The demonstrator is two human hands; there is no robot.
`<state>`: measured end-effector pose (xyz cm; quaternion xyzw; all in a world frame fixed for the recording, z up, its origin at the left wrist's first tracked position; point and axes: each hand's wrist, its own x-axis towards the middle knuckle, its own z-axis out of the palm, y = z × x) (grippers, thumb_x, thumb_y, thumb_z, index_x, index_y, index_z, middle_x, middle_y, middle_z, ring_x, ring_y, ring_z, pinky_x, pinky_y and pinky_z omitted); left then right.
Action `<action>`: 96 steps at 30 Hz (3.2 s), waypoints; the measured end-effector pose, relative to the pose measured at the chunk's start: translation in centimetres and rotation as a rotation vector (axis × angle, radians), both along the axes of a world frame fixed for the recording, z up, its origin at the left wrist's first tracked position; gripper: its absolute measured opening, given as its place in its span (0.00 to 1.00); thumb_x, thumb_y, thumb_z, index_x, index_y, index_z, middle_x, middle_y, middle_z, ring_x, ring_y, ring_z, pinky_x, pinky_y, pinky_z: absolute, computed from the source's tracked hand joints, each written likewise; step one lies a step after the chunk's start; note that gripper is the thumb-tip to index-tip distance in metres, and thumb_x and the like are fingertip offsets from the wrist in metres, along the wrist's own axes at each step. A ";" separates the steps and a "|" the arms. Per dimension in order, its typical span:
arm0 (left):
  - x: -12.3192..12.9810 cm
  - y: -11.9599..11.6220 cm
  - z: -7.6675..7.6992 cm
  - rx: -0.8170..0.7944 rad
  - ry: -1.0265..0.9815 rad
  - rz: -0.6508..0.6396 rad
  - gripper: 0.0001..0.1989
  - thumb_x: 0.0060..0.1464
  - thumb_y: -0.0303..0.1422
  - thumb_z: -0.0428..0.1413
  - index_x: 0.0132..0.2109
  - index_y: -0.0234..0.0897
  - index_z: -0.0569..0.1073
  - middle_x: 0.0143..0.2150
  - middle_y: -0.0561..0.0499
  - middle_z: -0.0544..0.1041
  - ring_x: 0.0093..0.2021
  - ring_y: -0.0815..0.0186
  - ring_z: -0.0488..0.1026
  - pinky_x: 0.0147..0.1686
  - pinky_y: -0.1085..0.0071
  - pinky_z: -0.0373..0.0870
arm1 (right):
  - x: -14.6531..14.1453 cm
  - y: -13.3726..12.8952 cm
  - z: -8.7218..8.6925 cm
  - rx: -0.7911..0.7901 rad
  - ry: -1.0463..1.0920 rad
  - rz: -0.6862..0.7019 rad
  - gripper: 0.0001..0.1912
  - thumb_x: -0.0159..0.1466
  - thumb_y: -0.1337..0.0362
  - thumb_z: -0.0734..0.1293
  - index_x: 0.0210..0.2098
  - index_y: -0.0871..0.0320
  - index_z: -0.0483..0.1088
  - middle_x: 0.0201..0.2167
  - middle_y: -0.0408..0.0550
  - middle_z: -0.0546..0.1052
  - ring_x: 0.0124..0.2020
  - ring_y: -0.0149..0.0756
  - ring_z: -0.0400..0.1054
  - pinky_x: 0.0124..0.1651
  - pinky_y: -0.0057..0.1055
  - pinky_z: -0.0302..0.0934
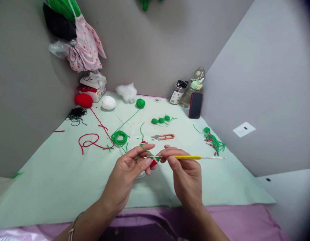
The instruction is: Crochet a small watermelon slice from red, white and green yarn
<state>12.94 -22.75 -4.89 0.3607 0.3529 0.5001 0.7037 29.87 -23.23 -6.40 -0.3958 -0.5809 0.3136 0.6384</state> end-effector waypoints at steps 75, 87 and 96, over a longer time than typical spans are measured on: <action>0.5 -0.8 0.7 0.027 -0.042 0.066 0.23 0.51 0.37 0.76 0.55 0.47 0.86 0.32 0.56 0.77 0.33 0.73 0.72 0.36 0.81 0.71 | -0.3 -1.3 0.8 0.723 -0.816 -0.407 0.16 0.69 0.78 0.69 0.45 0.52 0.82 0.38 0.44 0.83 0.38 0.32 0.77 0.66 0.38 0.61; -0.5 -0.4 1.4 -0.001 -0.012 0.013 0.27 0.51 0.35 0.75 0.59 0.42 0.83 0.38 0.56 0.74 0.19 0.82 0.60 0.22 0.79 0.67 | 0.8 -1.0 1.9 0.180 -0.060 0.049 0.09 0.75 0.66 0.69 0.46 0.48 0.83 0.37 0.41 0.86 0.40 0.33 0.79 0.62 0.37 0.68; -0.5 -0.3 1.1 0.084 0.095 0.009 0.19 0.55 0.37 0.72 0.54 0.48 0.86 0.36 0.56 0.75 0.25 0.76 0.72 0.26 0.78 0.69 | 0.8 -0.6 1.8 -0.034 0.236 0.158 0.07 0.72 0.57 0.73 0.40 0.48 0.85 0.33 0.39 0.84 0.33 0.30 0.75 0.59 0.33 0.69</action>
